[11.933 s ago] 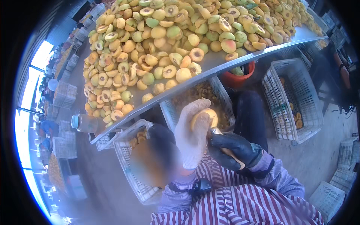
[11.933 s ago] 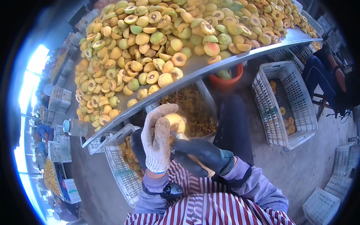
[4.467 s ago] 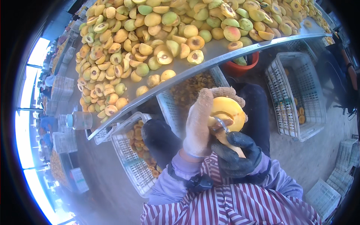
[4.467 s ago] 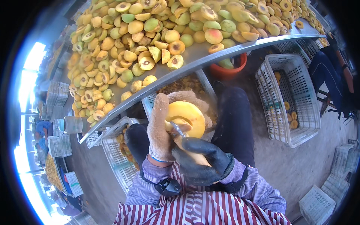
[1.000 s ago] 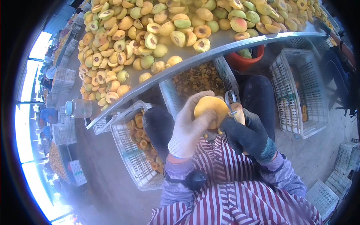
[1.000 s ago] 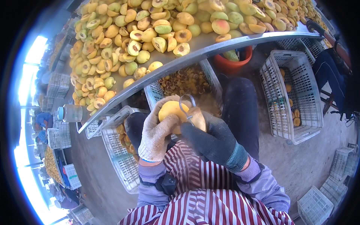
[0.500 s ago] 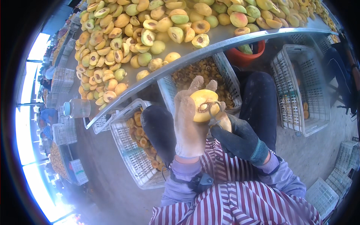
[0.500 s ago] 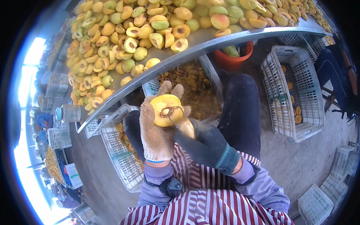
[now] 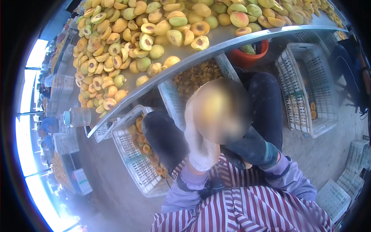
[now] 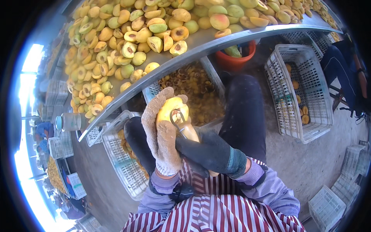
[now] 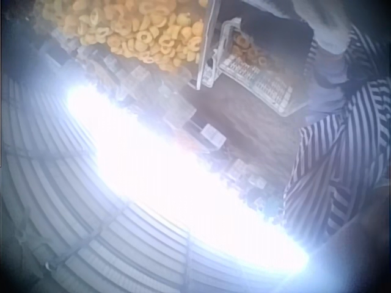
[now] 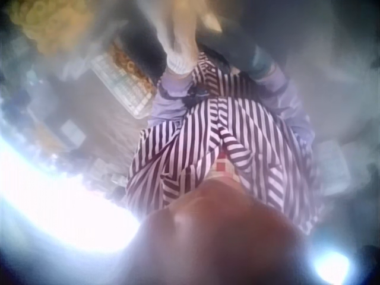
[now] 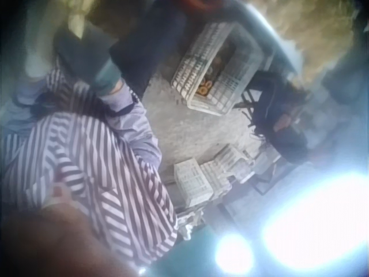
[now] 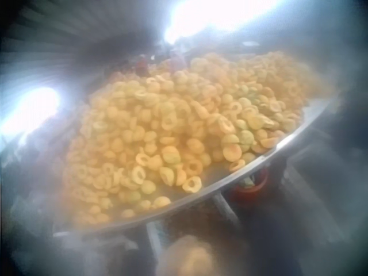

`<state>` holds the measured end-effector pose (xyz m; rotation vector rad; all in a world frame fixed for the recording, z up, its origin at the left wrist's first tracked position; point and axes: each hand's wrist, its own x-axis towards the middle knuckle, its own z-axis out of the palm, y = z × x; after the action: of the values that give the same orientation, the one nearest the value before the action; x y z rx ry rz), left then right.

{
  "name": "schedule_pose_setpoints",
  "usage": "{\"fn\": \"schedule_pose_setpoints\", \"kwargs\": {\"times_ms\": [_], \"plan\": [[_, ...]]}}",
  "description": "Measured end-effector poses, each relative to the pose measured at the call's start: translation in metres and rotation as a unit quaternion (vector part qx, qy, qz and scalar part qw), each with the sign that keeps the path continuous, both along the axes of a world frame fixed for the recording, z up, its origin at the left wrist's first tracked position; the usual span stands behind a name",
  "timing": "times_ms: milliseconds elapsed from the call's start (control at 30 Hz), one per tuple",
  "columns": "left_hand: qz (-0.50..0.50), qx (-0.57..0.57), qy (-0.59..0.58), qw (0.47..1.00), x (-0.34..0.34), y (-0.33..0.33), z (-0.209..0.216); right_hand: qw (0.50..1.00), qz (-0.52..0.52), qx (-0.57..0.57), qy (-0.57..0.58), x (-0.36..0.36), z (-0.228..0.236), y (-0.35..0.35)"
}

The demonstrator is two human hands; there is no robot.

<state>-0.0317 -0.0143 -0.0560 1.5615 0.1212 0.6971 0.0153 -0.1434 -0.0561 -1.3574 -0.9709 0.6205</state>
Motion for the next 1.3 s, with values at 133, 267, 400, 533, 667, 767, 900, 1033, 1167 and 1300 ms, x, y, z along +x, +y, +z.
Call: {"fn": "schedule_pose_setpoints", "kwargs": {"times_ms": [133, 267, 400, 533, 667, 767, 900, 1033, 1167, 1300], "plan": [[-0.02, -0.073, 0.119, 0.99, -0.002, 0.005, 0.016, 0.976, -0.009, 0.095, -0.195, -0.013, -0.017, 0.007], [-0.042, -0.112, 0.154, 0.981, 0.0, 0.012, -0.002, 0.991, -0.01, 0.072, -0.116, -0.022, -0.023, 0.01], [-0.043, -0.32, 0.161, 0.933, -0.009, 0.008, -0.023, 0.992, 0.065, -0.006, 0.104, -0.012, 0.007, 0.002], [-0.025, -0.268, 0.169, 0.948, -0.008, 0.014, -0.016, 0.996, 0.014, 0.005, 0.088, -0.009, 0.005, 0.004], [0.003, -0.099, 0.167, 0.981, -0.005, 0.015, -0.006, 0.919, -0.01, -0.158, 0.361, -0.002, 0.023, 0.0], [0.019, -0.006, 0.153, 0.988, -0.004, 0.013, 0.001, 0.938, -0.045, -0.12, 0.322, -0.006, 0.02, 0.001], [0.043, -0.017, 0.093, 0.995, -0.004, 0.006, 0.005, 0.945, -0.057, -0.135, 0.294, -0.006, 0.024, 0.005], [0.04, -0.136, 0.043, 0.989, -0.01, -0.003, 0.014, 0.952, -0.029, -0.11, 0.285, -0.006, 0.024, 0.006], [0.024, 0.043, 0.067, 0.997, -0.003, 0.005, 0.025, 0.973, -0.006, -0.042, 0.227, -0.007, 0.016, 0.005], [0.016, -0.151, 0.042, 0.988, -0.001, -0.005, 0.024, 0.911, 0.04, -0.108, 0.396, 0.002, 0.028, 0.0]]}}
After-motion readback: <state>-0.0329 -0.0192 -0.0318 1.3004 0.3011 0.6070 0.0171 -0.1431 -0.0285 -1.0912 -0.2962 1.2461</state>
